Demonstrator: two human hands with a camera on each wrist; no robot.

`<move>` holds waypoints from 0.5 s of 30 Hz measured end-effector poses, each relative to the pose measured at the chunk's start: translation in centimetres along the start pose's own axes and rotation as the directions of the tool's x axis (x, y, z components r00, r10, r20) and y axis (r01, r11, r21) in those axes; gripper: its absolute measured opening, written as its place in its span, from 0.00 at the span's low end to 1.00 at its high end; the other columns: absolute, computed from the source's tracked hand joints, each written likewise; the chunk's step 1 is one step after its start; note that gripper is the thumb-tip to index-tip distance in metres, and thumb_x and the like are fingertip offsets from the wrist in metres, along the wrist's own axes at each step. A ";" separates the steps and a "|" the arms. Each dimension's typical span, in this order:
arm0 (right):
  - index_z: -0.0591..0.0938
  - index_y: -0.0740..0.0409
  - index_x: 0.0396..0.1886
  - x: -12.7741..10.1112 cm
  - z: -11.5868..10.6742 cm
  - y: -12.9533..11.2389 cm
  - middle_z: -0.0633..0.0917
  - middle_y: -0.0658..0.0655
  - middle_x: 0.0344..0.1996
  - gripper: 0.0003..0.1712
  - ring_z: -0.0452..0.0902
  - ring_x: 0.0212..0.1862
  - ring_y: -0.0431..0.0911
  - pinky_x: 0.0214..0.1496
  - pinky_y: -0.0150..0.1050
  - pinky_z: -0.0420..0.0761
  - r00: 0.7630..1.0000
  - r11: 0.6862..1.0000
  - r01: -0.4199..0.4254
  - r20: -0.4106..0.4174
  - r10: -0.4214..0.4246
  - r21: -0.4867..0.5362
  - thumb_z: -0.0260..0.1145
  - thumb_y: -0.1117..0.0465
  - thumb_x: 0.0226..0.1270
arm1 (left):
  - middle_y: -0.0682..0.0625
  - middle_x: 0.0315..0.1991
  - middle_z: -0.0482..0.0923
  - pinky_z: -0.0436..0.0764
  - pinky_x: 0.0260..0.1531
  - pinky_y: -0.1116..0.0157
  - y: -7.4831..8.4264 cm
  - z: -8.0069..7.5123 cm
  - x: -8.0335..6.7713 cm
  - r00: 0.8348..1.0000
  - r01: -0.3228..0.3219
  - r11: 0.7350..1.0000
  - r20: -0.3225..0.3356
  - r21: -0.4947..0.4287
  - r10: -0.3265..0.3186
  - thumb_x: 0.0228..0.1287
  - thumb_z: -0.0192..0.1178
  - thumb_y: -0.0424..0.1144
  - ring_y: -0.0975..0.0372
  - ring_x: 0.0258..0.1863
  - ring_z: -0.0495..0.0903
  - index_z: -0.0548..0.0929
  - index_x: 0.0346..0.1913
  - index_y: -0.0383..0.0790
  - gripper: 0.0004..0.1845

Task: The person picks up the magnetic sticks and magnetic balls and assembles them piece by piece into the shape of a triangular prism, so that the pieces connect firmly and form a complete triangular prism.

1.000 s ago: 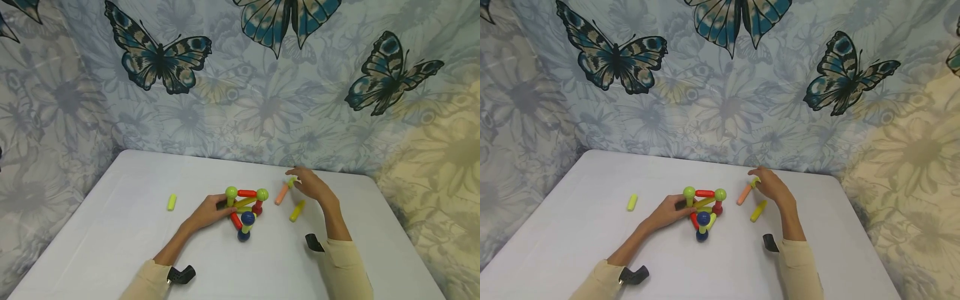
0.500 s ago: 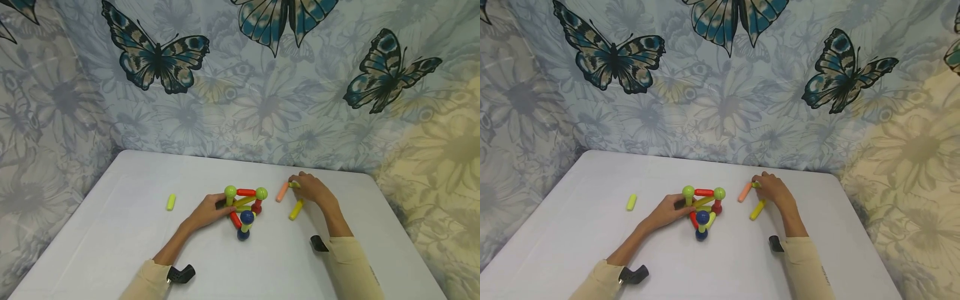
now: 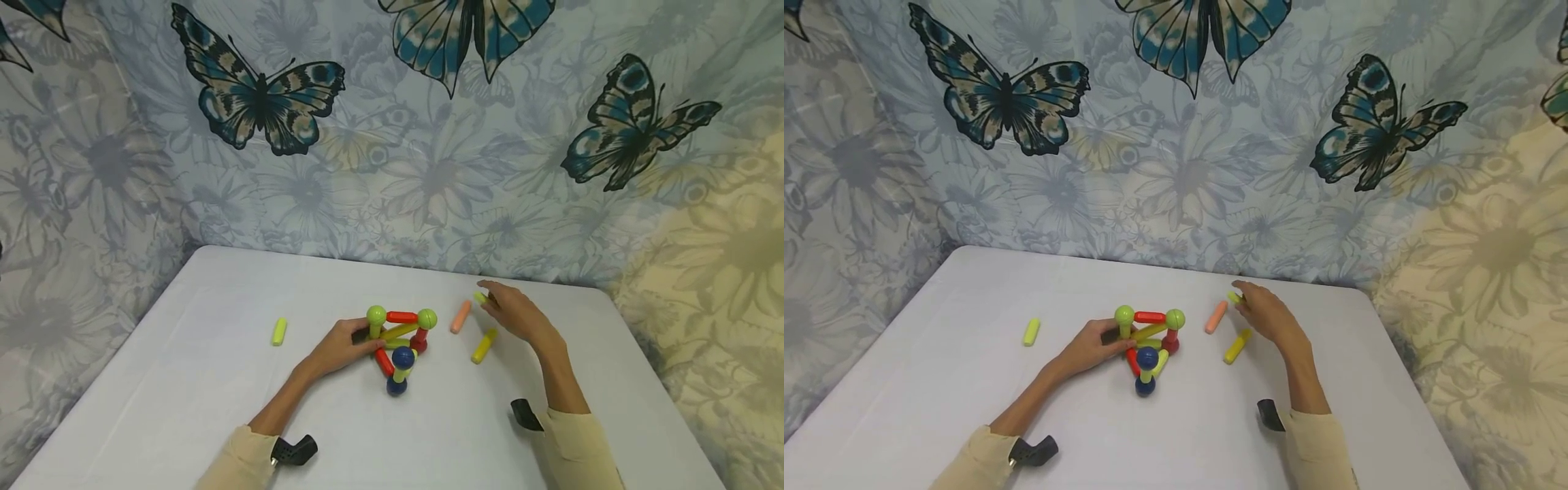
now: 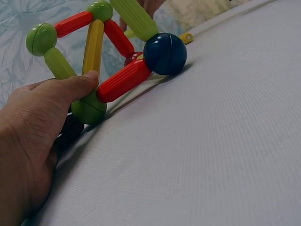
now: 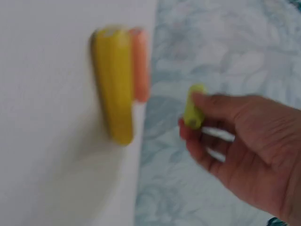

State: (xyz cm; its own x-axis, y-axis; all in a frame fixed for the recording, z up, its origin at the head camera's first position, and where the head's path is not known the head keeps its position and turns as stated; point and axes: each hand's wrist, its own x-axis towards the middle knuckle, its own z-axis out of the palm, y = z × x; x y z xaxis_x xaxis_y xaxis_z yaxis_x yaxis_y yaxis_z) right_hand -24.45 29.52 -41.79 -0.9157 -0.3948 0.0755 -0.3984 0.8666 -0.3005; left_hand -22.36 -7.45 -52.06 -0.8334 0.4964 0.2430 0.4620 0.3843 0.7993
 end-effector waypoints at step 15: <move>0.89 0.49 0.47 -0.9 -1.6 -11.6 0.88 0.46 0.47 0.17 0.79 0.53 0.43 0.55 0.39 0.81 0.838 0.838 0.545 -0.017 -0.545 0.019 0.79 0.67 0.59 | 0.54 0.43 0.86 0.80 0.51 0.68 -0.2 0.0 0.0 1.000 -0.012 1.000 -0.004 -0.020 0.012 0.71 0.69 0.47 0.67 0.44 0.78 0.86 0.52 0.46 0.13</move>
State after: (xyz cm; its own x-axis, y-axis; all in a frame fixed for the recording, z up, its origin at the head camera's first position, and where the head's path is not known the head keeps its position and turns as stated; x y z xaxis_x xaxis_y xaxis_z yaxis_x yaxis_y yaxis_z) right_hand -19.08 20.36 -36.82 -0.5514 -0.7979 0.2434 -0.8321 0.5053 -0.2286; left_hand -22.49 -7.54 -52.24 -0.8292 0.4975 0.2545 0.4654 0.3625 0.8075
